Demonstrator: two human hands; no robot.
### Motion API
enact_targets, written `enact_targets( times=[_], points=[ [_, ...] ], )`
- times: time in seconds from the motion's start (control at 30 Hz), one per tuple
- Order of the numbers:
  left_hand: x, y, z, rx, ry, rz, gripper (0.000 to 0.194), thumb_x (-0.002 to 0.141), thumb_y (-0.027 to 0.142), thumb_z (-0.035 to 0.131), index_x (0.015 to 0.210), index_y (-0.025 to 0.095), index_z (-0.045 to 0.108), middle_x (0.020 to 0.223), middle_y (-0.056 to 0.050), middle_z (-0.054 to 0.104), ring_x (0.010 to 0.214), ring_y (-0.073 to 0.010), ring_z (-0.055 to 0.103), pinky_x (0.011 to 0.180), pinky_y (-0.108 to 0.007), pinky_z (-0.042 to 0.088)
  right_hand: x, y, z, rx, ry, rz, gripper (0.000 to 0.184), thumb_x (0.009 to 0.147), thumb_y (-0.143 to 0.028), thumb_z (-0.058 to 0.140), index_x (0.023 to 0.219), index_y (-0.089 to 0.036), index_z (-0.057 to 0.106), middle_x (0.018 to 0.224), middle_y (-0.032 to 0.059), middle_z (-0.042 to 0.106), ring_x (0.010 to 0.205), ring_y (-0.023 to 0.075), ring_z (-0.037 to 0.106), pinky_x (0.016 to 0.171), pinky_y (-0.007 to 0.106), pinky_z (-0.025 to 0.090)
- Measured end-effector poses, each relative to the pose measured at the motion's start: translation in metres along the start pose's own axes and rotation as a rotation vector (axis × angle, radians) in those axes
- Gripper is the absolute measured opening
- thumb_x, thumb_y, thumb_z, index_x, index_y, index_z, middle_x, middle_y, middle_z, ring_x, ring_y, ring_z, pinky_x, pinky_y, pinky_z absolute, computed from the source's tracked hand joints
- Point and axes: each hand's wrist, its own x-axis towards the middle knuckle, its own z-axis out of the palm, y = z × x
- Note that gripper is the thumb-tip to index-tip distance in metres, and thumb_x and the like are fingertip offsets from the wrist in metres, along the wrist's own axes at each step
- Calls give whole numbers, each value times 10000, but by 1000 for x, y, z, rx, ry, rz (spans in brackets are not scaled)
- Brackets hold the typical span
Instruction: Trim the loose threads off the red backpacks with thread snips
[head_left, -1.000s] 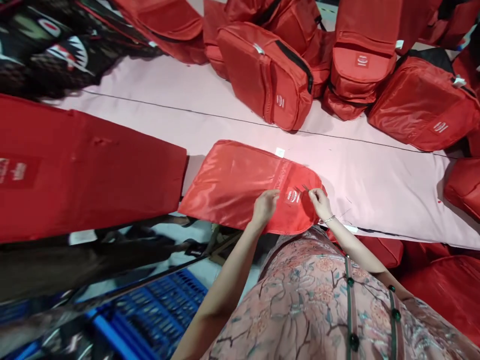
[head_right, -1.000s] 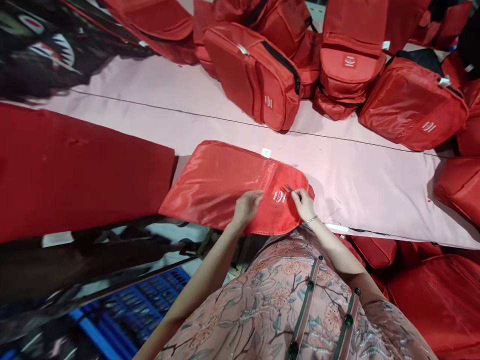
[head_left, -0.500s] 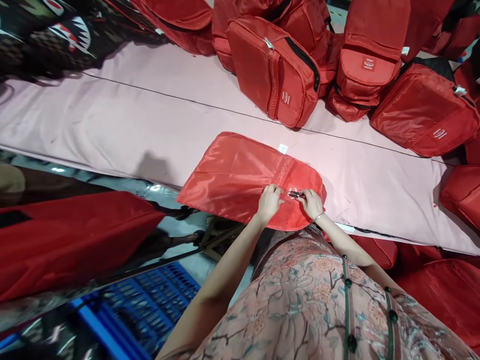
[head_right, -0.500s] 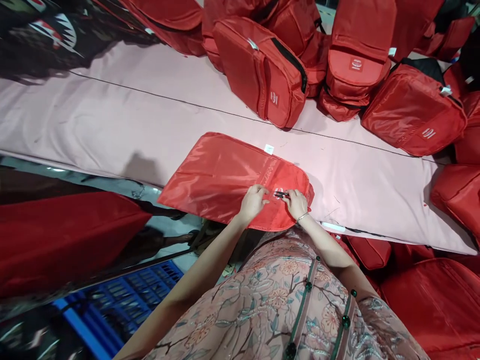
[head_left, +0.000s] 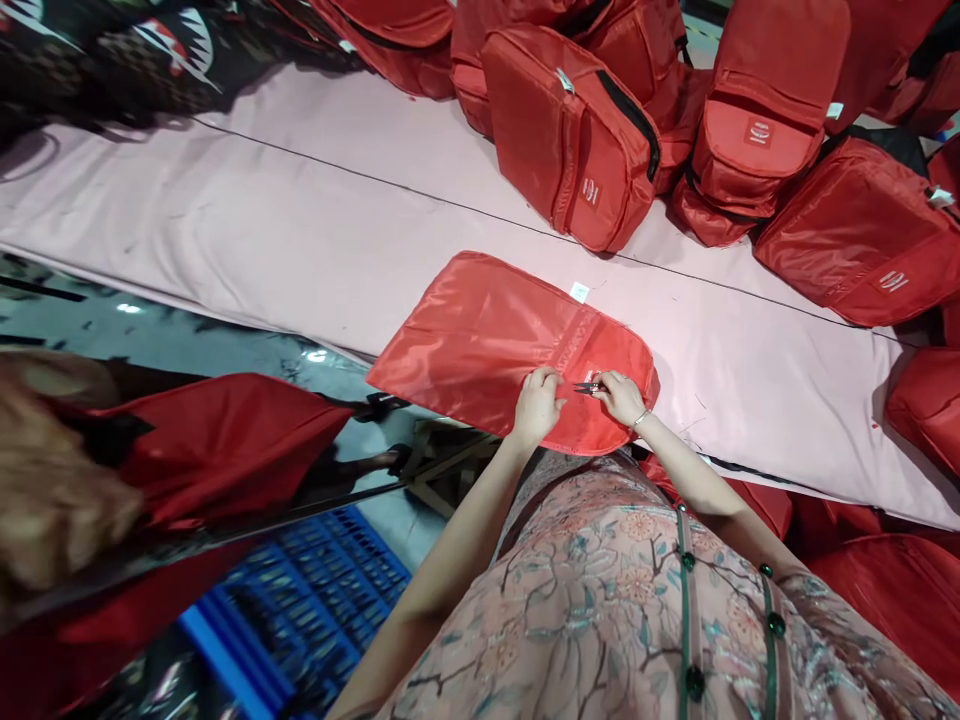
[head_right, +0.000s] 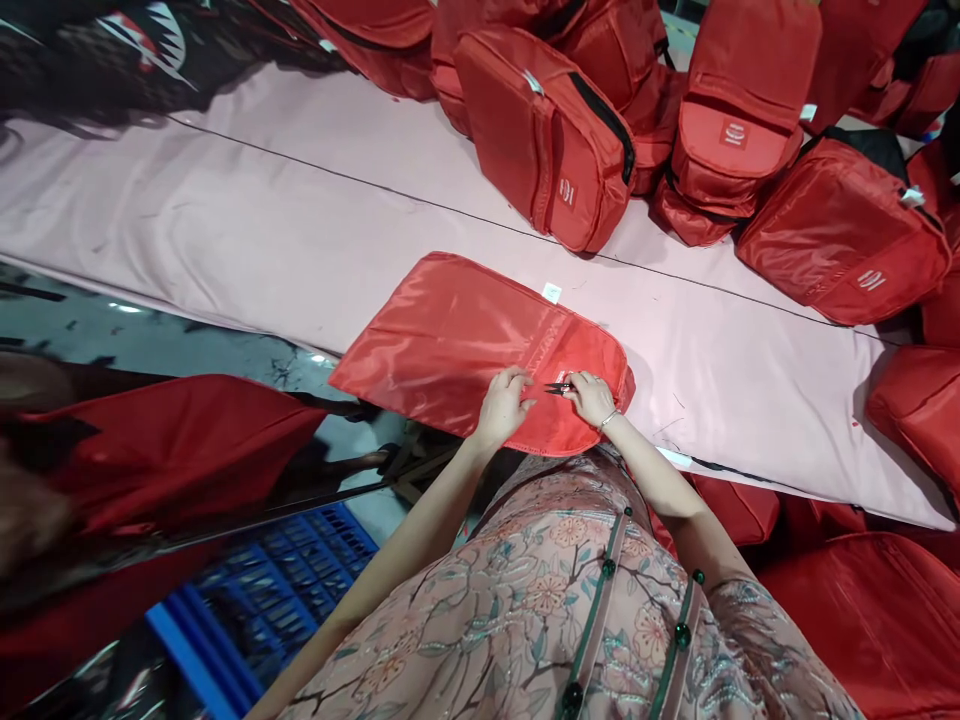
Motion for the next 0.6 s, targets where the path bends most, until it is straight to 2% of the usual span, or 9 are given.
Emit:
enact_targets(
  times=[0.1, 0.17, 0.23, 0.33, 0.4, 0.6],
  points=[
    [0, -2, 1, -29, 20, -19, 249, 725, 138, 594, 972, 167, 587, 1155, -110, 524, 1099, -265, 479, 951, -376, 410, 5, 4, -3, 241, -29, -5, 143, 890, -284, 492, 968, -189, 565, 934, 23, 630, 832, 142, 562, 739, 235, 394],
    [1, -2, 2, -32, 19, -18, 250, 729, 156, 605, 978, 170, 586, 1158, -111, 525, 1104, -265, 477, 950, -377, 407, 10, 2, -5, 315, -46, 32, 153, 876, -329, 500, 909, -198, 571, 882, 4, 630, 768, 132, 562, 687, 221, 391],
    [3, -2, 2, -26, 12, -14, 245, 733, 182, 621, 975, 172, 585, 1152, -111, 532, 1098, -266, 477, 950, -381, 400, 17, -3, -5, 314, -24, 135, 228, 875, -395, 482, 818, -198, 582, 792, 1, 624, 712, 133, 556, 643, 219, 378],
    [7, -3, 0, -37, 19, -8, 240, 738, 246, 649, 960, 184, 580, 1131, -105, 546, 1084, -263, 483, 950, -385, 387, 30, -14, -3, 293, 43, 371, 401, 900, -469, 400, 667, -191, 571, 620, 8, 577, 632, 142, 539, 586, 227, 351],
    [9, -3, -1, -48, 21, 13, 247, 740, 285, 660, 953, 193, 575, 1114, -99, 554, 1079, -259, 485, 943, -383, 383, 34, -18, -3, 306, 66, 451, 449, 901, -486, 387, 614, -187, 560, 546, 2, 537, 592, 142, 527, 555, 227, 336],
    [8, 1, -3, -32, 34, 38, 267, 736, 327, 671, 946, 194, 577, 1128, -94, 548, 1055, -251, 482, 918, -372, 384, 22, -20, -11, 341, 80, 421, 463, 885, -461, 411, 528, -184, 513, 436, -52, 444, 479, 100, 486, 452, 189, 309]
  ],
)
